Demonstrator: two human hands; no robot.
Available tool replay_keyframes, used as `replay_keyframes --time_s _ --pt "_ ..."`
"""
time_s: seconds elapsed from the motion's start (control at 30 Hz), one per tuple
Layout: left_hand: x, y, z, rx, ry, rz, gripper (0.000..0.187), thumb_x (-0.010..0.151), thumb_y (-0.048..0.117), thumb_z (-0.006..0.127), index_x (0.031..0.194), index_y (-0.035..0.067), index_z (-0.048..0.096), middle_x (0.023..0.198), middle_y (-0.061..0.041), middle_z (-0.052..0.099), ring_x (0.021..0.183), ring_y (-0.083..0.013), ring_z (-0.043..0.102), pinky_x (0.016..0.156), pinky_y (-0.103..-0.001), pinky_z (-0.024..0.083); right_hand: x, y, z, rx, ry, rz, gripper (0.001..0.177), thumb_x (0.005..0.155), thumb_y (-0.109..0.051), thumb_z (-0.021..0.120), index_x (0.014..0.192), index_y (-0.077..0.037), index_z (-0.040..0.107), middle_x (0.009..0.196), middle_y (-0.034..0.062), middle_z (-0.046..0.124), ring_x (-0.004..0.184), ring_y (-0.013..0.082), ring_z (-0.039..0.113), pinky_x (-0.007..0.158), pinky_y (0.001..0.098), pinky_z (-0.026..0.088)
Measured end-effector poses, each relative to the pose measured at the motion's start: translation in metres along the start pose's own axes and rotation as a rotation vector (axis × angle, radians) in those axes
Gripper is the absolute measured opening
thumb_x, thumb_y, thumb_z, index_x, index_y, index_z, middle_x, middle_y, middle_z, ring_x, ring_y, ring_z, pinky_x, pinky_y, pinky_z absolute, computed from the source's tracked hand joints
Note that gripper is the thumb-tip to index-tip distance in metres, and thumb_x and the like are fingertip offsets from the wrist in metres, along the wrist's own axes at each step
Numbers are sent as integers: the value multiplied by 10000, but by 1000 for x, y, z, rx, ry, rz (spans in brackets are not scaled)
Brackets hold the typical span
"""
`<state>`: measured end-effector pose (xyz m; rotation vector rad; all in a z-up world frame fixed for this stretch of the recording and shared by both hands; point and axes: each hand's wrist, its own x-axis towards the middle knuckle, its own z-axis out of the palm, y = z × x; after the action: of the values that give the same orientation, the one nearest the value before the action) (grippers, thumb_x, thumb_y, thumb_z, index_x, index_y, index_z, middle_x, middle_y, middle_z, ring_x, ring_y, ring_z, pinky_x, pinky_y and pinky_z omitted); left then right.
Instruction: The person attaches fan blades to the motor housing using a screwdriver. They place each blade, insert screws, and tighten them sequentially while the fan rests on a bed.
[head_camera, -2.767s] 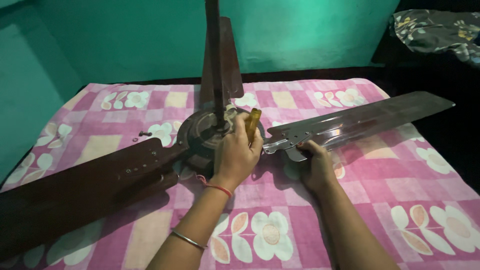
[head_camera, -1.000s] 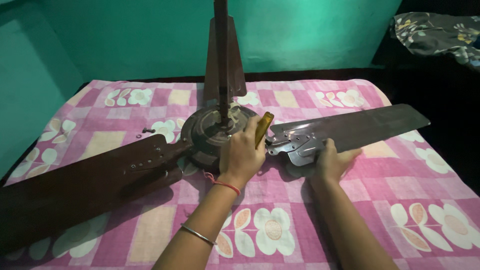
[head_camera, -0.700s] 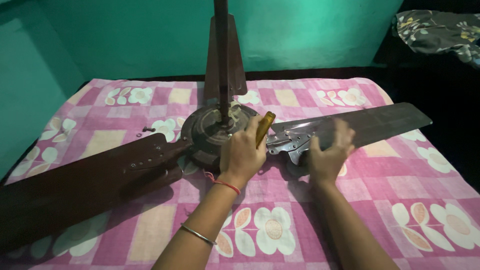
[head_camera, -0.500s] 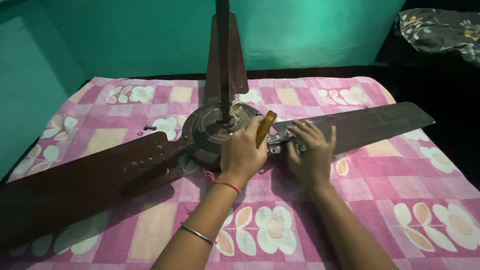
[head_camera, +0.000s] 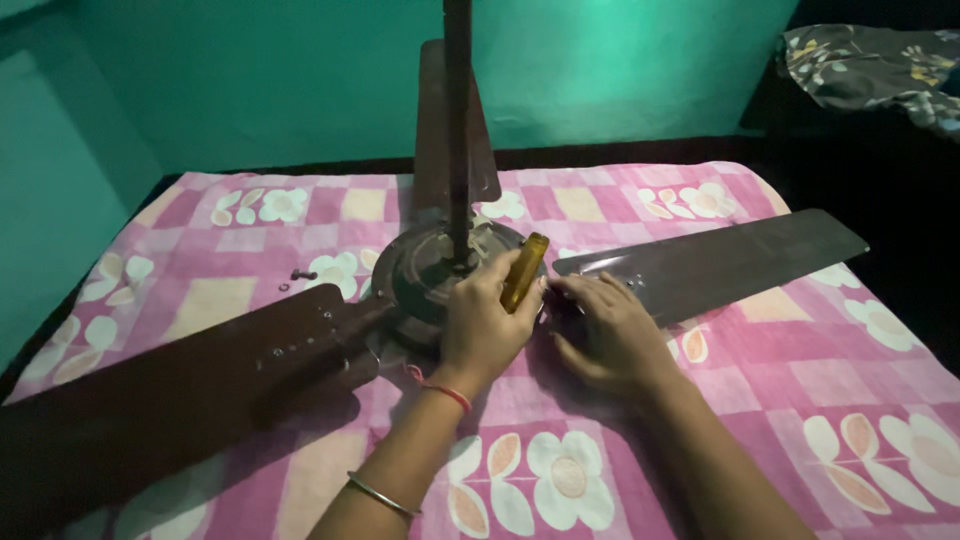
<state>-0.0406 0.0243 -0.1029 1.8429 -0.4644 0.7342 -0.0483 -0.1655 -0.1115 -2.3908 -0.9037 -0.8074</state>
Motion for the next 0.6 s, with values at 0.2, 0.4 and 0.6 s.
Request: replay_keyframes --time_s 0.2,0.4,0.6 --pt "-1 -3 0 24 9 1 297 880 188 749 1140 51 701 876 -139 756 797 -295 765 721 -412 596 -7 14 -6 -43 -230 231 204 860 -247 694 1010 -111 721 859 46 776 952 221 744 1234 471 361" --pt "-1 0 -1 46 -10 -38 297 880 189 745 1145 62 707 849 -137 750 765 -281 762 693 -410 588 -2 23 6 14 -18 146 143 842 -172 766 957 -94 731 916 56 773 895 255 740 1101 495 458" --pt "-2 3 -5 -23 -31 -35 284 880 242 747 1104 69 725 865 -117 763 765 -249 784 691 -371 617 10 36 38 -9 -150 335 234 794 -196 771 999 -82 780 989 134 740 888 350 706 788 430 558"
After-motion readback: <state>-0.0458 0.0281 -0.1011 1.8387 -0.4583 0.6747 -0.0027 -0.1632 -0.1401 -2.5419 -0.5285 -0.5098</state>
